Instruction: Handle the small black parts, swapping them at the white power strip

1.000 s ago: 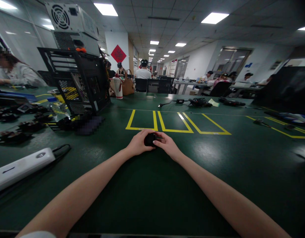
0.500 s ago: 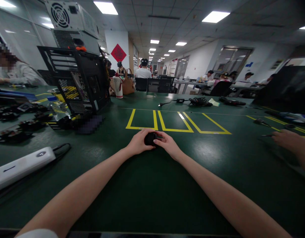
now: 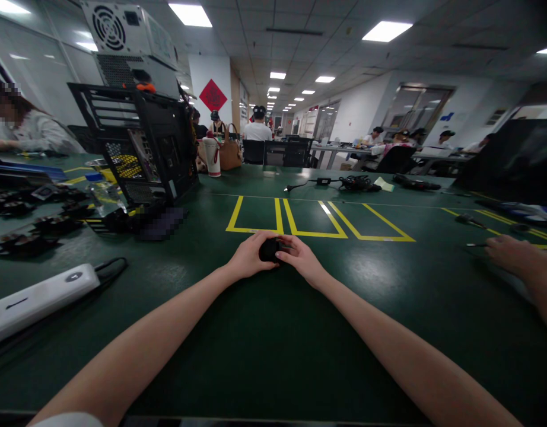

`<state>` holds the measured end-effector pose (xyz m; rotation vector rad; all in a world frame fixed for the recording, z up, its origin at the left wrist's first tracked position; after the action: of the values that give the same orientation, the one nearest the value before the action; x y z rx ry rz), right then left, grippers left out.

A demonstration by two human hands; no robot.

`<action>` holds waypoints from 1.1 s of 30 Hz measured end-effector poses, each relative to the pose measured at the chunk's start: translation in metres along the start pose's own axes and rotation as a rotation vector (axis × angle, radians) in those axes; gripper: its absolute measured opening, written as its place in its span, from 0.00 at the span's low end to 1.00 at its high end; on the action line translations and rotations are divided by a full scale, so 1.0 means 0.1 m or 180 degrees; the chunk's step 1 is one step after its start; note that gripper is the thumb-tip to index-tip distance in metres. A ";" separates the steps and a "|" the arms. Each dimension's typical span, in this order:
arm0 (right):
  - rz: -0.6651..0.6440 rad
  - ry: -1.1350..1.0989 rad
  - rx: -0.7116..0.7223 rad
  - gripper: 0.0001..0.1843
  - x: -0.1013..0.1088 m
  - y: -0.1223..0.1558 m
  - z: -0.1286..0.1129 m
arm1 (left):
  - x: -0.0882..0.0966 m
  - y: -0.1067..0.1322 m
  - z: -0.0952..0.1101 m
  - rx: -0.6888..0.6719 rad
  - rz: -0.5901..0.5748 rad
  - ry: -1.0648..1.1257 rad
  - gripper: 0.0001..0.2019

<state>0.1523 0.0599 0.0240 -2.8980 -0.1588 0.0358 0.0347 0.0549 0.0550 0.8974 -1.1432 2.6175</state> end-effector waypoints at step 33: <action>-0.0128 0.0022 0.0020 0.20 -0.02 0.01 -0.01 | 0.00 0.00 -0.01 -0.0031 0.0052 -0.0039 0.29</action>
<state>0.1505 0.0588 0.0253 -2.8874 -0.2152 0.0194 0.0343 0.0556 0.0542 0.9072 -1.1700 2.6207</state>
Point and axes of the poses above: each hand's wrist, its own y-axis away from the middle knuckle, its own x-axis out of the back of the hand, z = x × y, the point moved 7 cm from there along -y, towards the middle knuckle, and after that the axes turned 11 degrees about z, right-handed, at the moved point
